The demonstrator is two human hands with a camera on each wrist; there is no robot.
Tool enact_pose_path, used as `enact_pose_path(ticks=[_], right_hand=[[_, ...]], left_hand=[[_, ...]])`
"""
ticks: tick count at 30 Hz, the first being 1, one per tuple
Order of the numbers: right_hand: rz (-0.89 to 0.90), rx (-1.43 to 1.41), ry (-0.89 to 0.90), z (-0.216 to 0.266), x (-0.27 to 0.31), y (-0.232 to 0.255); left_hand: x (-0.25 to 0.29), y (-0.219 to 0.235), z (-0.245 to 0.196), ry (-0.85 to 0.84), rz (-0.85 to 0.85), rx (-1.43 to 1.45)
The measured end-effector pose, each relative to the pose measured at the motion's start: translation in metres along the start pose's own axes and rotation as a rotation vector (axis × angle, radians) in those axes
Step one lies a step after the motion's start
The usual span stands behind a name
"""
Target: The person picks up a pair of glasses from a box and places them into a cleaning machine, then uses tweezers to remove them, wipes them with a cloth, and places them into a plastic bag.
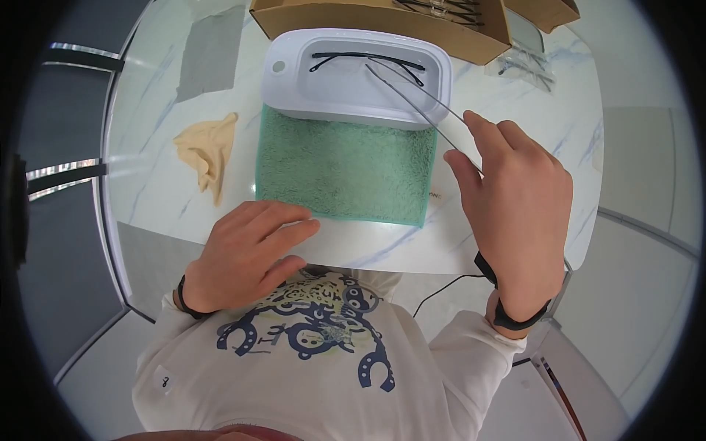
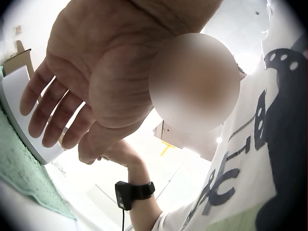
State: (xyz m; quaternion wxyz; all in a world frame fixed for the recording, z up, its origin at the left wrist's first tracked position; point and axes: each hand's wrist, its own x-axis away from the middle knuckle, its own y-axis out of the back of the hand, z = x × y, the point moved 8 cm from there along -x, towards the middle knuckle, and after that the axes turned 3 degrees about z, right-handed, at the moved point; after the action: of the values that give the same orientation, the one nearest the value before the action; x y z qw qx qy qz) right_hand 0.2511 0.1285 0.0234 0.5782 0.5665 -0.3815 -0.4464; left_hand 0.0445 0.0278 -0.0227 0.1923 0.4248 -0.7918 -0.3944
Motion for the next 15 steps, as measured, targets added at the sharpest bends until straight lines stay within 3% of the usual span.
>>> enact_pose_path(ticks=[15], right_hand=[[-0.015, -0.023, 0.013, -0.0038, -0.0038, -0.0017]], left_hand=[[-0.0026, -0.0087, -0.0015, 0.003, 0.089, -0.05]])
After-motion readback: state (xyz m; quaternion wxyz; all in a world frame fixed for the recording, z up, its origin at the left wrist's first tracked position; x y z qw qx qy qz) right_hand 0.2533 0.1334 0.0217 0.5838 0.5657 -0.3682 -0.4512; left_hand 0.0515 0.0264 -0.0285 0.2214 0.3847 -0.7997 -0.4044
